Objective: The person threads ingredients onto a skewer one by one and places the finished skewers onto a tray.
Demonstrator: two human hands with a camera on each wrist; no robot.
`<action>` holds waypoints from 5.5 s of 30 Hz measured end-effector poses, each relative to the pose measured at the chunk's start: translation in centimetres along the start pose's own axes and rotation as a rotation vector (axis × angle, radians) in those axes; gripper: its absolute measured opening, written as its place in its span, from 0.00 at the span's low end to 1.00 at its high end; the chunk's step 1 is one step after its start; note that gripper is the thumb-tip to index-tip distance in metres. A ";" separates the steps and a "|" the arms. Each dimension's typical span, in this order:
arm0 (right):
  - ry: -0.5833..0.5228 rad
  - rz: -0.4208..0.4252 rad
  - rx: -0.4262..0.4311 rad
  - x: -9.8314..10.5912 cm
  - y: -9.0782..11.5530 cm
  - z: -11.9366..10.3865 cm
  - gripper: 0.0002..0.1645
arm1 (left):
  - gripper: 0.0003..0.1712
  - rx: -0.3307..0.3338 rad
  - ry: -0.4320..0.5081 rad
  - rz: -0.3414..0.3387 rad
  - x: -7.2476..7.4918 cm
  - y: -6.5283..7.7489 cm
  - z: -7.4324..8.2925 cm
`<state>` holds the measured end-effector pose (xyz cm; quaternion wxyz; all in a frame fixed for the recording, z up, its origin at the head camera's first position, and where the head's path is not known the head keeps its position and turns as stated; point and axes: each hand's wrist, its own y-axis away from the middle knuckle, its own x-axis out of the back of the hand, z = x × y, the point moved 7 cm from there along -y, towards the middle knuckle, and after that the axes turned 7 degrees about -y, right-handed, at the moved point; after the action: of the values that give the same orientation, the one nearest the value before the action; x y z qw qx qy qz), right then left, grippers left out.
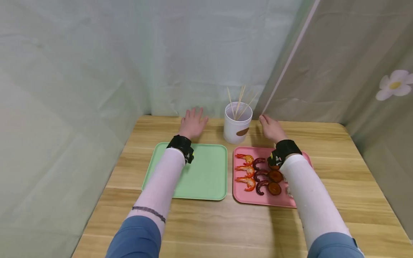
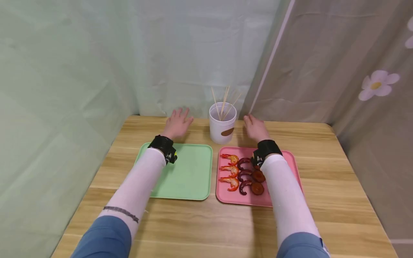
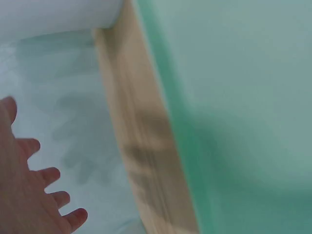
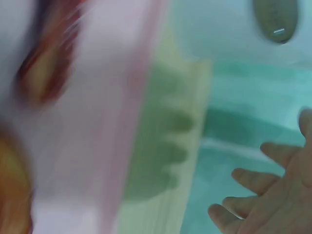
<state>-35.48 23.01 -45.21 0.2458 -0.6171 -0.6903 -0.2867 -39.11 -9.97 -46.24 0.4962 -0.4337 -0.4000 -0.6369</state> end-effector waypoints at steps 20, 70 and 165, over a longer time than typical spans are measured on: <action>-0.685 0.036 -0.101 -1.6 -0.3 -4.3 0.44 | 0.35 0.127 0.979 0.077 1.1 0.7 4.6; -0.571 0.029 -0.078 -2.8 0.7 -4.9 0.47 | 0.34 0.144 0.959 0.058 0.1 1.3 6.5; -0.819 0.673 0.329 9.7 5.8 -4.1 0.27 | 0.35 -0.004 0.824 0.122 0.2 -0.7 9.7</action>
<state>-30.92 27.47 -35.01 0.1287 -0.8180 -0.5300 0.1827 -38.27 -0.72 -43.18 0.6505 -0.1664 -0.1403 -0.7276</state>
